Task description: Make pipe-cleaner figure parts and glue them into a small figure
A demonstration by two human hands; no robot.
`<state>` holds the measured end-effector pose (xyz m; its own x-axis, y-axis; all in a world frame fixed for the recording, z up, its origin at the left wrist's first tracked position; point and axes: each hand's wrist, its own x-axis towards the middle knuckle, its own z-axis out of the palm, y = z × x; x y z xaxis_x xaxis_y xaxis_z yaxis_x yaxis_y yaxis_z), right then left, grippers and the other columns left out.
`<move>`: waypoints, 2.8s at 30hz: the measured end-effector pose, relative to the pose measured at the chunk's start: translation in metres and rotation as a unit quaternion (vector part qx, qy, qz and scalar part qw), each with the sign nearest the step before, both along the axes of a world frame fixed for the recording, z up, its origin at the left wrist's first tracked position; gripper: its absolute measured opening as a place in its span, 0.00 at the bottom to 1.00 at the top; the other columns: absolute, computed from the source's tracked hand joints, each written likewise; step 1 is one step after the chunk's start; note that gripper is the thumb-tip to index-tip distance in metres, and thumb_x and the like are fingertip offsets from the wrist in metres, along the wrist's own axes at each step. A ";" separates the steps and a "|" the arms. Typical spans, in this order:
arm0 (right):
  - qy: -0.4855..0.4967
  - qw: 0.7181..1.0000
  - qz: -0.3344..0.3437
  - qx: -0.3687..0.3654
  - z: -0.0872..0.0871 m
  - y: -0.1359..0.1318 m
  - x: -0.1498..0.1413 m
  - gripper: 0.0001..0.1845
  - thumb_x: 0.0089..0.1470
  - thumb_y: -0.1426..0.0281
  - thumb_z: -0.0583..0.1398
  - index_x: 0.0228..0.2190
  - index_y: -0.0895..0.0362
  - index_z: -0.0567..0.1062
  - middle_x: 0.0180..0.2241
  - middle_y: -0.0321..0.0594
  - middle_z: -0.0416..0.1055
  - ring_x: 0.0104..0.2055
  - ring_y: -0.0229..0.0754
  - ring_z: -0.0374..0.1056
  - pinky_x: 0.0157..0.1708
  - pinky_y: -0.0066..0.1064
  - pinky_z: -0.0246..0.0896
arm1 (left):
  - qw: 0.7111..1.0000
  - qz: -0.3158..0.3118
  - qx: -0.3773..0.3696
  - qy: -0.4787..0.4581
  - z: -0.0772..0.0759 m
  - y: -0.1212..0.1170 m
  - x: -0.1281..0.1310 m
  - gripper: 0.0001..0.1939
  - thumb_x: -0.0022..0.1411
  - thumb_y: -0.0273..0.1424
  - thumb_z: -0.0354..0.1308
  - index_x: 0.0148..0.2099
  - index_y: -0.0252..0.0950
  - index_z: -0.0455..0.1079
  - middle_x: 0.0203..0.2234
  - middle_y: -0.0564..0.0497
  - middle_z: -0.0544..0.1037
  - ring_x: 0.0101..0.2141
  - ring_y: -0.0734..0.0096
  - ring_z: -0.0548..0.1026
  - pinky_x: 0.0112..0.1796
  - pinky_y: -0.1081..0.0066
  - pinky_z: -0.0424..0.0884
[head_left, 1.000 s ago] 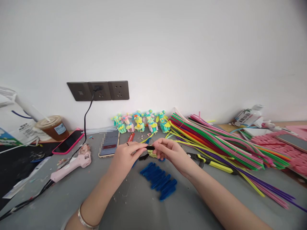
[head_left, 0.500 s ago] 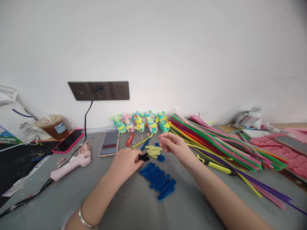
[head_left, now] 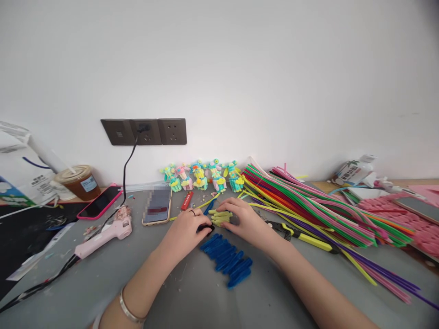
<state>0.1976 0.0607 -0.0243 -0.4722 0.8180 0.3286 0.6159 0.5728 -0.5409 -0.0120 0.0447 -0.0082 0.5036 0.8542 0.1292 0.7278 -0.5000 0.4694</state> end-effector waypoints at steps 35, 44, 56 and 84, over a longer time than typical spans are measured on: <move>-0.007 0.998 -0.065 -0.011 0.002 0.004 0.007 0.09 0.52 0.72 0.62 0.38 0.55 0.75 0.39 0.43 0.74 0.44 0.48 0.68 0.44 0.37 0.62 | 0.992 -0.101 0.078 -0.007 -0.011 0.006 -0.005 0.12 0.68 0.27 0.47 0.44 0.42 0.71 0.43 0.50 0.75 0.43 0.66 0.73 0.44 0.68 0.68; 0.002 0.990 -0.135 -0.036 0.002 0.014 0.018 0.17 0.53 0.82 0.50 0.36 0.59 0.76 0.36 0.44 0.76 0.39 0.44 0.71 0.40 0.32 0.62 | 0.998 -0.051 0.033 -0.015 -0.010 0.008 -0.008 0.16 0.69 0.29 0.42 0.48 0.42 0.71 0.42 0.50 0.79 0.42 0.65 0.76 0.43 0.66 0.70; -0.127 0.978 -0.078 -0.148 0.022 -0.009 0.006 0.18 0.51 0.77 0.50 0.21 0.55 0.77 0.24 0.38 0.76 0.26 0.39 0.66 0.27 0.28 0.51 | 0.998 -0.019 -0.023 -0.056 -0.014 0.013 -0.009 0.16 0.67 0.28 0.43 0.44 0.42 0.73 0.40 0.52 0.81 0.41 0.66 0.78 0.45 0.68 0.70; -0.144 0.973 -0.089 -0.158 0.015 -0.012 0.000 0.16 0.54 0.79 0.50 0.23 0.57 0.74 0.26 0.42 0.73 0.27 0.40 0.65 0.26 0.27 0.48 | 0.998 0.006 -0.017 -0.064 -0.011 0.010 -0.006 0.14 0.64 0.27 0.48 0.40 0.43 0.75 0.35 0.54 0.82 0.36 0.66 0.80 0.39 0.71 0.71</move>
